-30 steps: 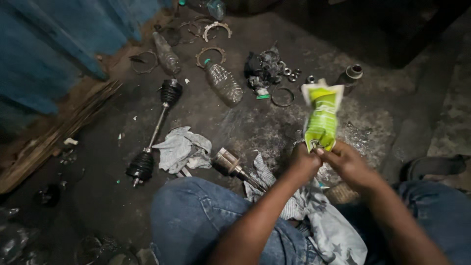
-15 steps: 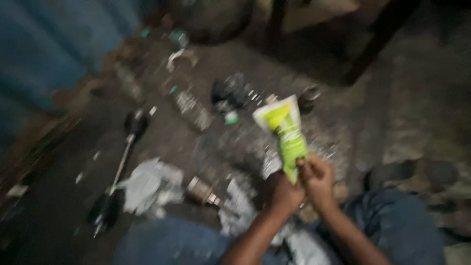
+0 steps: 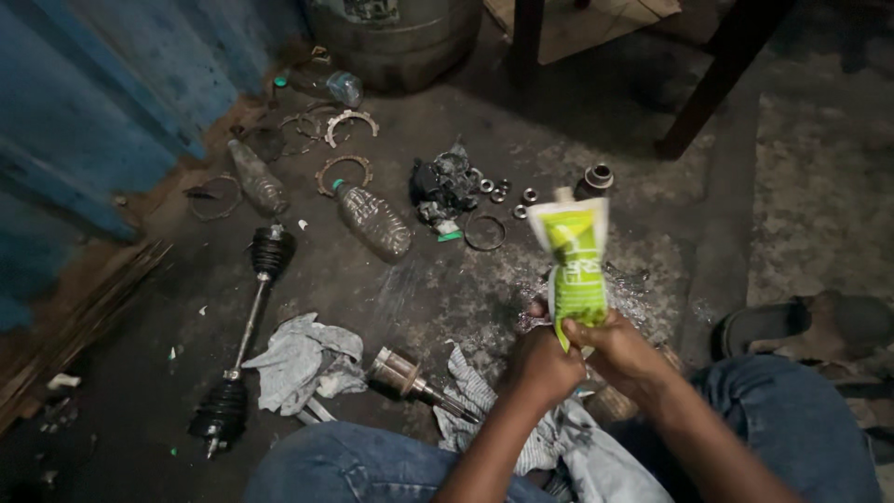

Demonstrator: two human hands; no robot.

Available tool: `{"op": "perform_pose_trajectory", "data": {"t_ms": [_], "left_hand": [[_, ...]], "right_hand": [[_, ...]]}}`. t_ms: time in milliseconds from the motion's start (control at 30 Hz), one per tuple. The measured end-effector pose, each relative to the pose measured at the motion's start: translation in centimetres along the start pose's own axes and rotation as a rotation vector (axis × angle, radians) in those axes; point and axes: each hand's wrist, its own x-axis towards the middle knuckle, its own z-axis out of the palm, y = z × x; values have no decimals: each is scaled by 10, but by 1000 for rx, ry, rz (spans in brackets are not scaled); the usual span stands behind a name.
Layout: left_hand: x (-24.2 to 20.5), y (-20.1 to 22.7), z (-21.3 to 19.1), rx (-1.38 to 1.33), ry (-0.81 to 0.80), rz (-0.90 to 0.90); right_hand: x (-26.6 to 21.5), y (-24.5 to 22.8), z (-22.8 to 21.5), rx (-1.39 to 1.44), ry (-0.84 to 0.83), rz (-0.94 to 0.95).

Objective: The person sits on the floor and cleans a cylindrical metal part with a cloth. They then open a green grease packet and apply the grease into the hollow interior of the part using their fingers, spreading it around the inner walls.

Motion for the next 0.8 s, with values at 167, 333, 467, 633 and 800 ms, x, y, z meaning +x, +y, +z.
{"op": "perform_pose_trajectory", "data": {"t_ms": [167, 333, 467, 633, 800], "left_hand": [[10, 0, 16, 63, 13, -11], [15, -11, 36, 131, 89, 59], [2, 6, 16, 60, 22, -52], [-2, 18, -11, -296, 4, 203], [-6, 11, -2, -39, -15, 212]], "right_hand": [[-5, 5, -5, -341, 131, -399], [-4, 26, -27, -699, 337, -524], [3, 2, -16, -310, 241, -313], [-21, -35, 21, -51, -152, -9], [-19, -20, 11, 78, -151, -45]]}}
